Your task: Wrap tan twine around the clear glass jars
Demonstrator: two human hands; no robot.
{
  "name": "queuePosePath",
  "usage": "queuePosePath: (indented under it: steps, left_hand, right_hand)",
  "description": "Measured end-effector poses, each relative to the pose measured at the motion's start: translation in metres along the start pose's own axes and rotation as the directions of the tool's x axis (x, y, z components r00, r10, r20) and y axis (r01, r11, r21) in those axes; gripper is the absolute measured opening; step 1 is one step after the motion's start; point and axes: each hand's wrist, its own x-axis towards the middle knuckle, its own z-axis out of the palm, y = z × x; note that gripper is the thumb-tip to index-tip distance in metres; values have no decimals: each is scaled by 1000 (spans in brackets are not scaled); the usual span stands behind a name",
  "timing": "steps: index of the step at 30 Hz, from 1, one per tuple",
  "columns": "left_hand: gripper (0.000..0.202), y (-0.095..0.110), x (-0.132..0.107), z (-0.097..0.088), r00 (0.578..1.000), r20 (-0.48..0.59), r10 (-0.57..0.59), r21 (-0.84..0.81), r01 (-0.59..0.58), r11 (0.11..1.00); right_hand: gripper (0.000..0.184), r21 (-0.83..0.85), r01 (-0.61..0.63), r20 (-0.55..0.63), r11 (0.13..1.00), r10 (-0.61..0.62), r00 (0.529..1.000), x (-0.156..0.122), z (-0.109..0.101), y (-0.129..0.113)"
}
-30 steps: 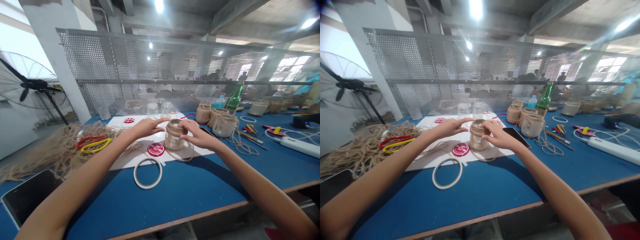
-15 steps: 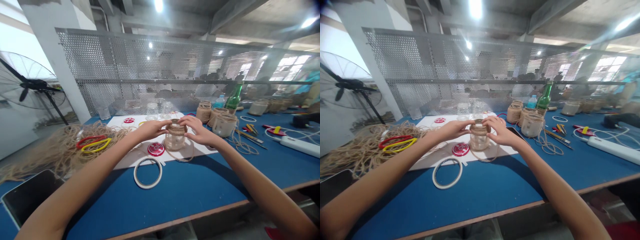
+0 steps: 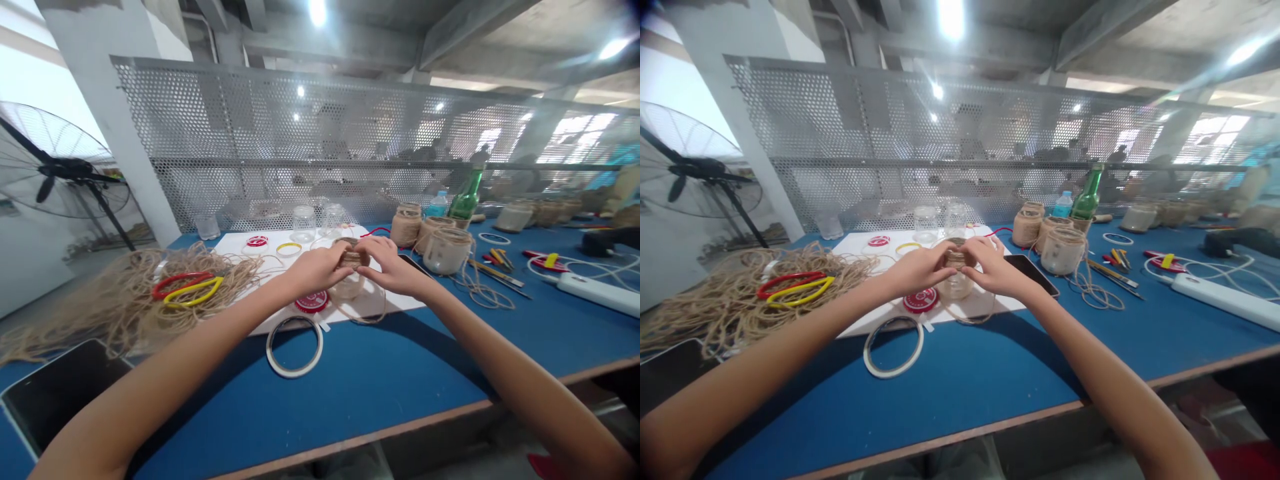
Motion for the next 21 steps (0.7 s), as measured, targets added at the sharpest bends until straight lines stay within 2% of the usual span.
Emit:
queuePosePath:
  steps: [3,6,13,17,21]
  left_hand:
    - [53,-11,0,-10,994,55,95,-163,-85,983]
    - [59,-24,-1,-18,987,114,110,-223,-82,971]
    - [57,-54,-5,-31,986,164,5,-189,26,982]
    - [49,-54,-6,-37,984,176,6,-150,21,988]
    - [56,-49,-5,-35,991,131,33,-49,-27,998]
  right_hand:
    - [25,14,4,2,1000,-4,1000,0,0,3]
    - [24,19,-7,5,1000,7,1000,-1,-1,5]
    - [30,12,-10,11,1000,10,1000,-3,-1,8]
    - [29,12,-39,44,999,39,998,-4,-1,8]
    - [27,43,-15,79,999,11,997,-4,-3,5]
